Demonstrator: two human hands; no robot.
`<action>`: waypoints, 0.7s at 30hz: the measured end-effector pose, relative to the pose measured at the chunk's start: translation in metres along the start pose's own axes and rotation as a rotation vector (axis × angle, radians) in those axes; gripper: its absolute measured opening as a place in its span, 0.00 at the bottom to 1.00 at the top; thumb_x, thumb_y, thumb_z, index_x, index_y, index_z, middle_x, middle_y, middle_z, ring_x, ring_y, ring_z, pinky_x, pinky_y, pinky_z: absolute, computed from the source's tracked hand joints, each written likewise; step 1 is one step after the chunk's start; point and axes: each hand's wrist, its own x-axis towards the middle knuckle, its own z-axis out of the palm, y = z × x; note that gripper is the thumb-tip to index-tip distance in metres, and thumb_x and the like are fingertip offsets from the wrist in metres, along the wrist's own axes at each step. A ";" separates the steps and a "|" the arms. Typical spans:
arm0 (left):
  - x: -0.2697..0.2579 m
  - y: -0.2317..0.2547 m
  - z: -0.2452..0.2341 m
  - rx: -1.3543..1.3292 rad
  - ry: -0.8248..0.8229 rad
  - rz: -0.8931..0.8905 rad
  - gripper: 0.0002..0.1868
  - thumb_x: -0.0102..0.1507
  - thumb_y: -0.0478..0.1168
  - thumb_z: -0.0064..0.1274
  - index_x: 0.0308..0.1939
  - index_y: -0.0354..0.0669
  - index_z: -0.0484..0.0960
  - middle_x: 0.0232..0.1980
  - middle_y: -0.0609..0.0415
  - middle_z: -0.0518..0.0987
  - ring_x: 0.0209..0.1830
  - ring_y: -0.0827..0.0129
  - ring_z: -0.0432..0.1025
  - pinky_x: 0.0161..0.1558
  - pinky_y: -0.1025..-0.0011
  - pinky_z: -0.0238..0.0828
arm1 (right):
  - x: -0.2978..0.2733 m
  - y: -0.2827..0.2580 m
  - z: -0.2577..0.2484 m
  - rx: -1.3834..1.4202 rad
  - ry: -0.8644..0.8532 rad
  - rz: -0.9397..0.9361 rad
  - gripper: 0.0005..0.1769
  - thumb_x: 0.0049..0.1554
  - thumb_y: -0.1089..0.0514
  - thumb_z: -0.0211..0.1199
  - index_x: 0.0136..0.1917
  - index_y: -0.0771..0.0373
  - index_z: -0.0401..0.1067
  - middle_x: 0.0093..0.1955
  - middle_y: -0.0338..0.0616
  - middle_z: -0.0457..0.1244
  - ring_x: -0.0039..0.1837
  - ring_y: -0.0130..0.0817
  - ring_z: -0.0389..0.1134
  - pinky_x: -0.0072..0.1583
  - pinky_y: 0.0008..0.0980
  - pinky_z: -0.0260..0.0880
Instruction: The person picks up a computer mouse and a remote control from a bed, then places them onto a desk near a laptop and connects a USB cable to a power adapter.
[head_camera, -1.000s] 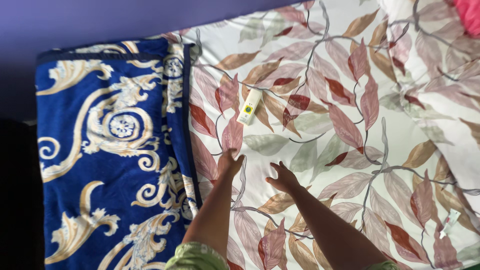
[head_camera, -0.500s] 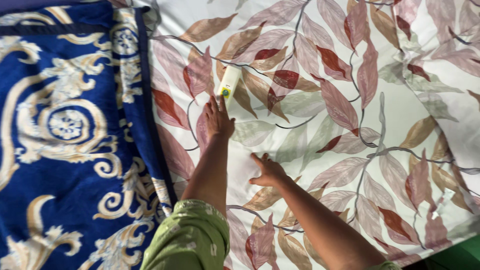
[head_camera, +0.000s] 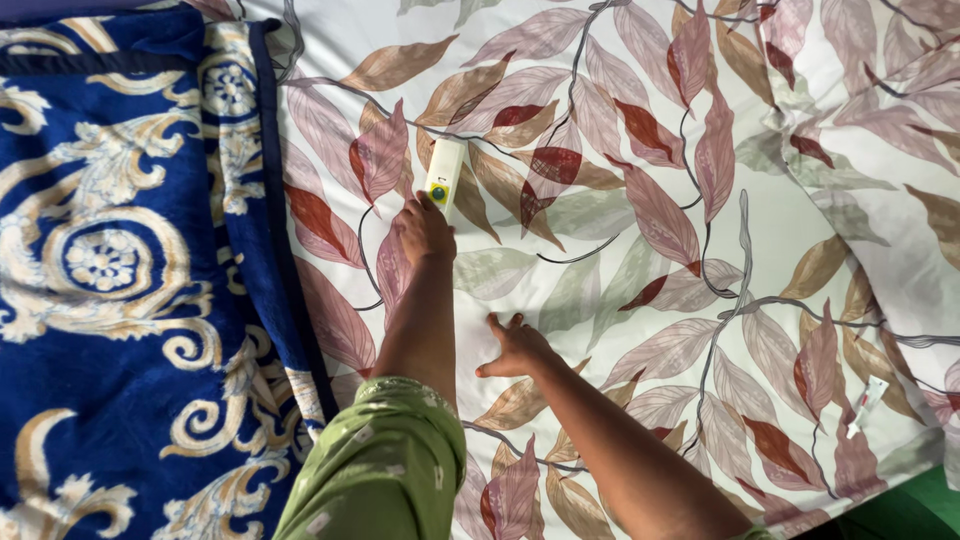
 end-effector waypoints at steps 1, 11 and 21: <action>0.004 -0.002 0.013 0.027 0.094 0.018 0.36 0.65 0.43 0.54 0.73 0.33 0.58 0.62 0.39 0.69 0.60 0.52 0.68 0.47 0.63 0.77 | 0.001 0.003 -0.001 -0.005 0.019 -0.015 0.75 0.42 0.25 0.73 0.85 0.54 0.33 0.79 0.82 0.38 0.75 0.70 0.56 0.72 0.45 0.63; -0.070 -0.039 0.072 0.058 0.195 0.215 0.11 0.71 0.36 0.45 0.54 0.35 0.75 0.44 0.43 0.78 0.43 0.54 0.77 0.38 0.58 0.78 | 0.000 0.018 -0.001 0.319 0.351 0.096 0.48 0.47 0.38 0.70 0.77 0.44 0.58 0.57 0.50 0.72 0.59 0.48 0.73 0.63 0.44 0.72; -0.188 -0.095 0.067 -0.503 -0.219 0.129 0.17 0.60 0.41 0.58 0.54 0.47 0.83 0.48 0.40 0.83 0.49 0.45 0.77 0.52 0.53 0.73 | -0.027 0.017 0.027 0.789 0.575 0.033 0.73 0.38 0.55 0.81 0.83 0.41 0.35 0.77 0.55 0.53 0.66 0.49 0.69 0.60 0.42 0.75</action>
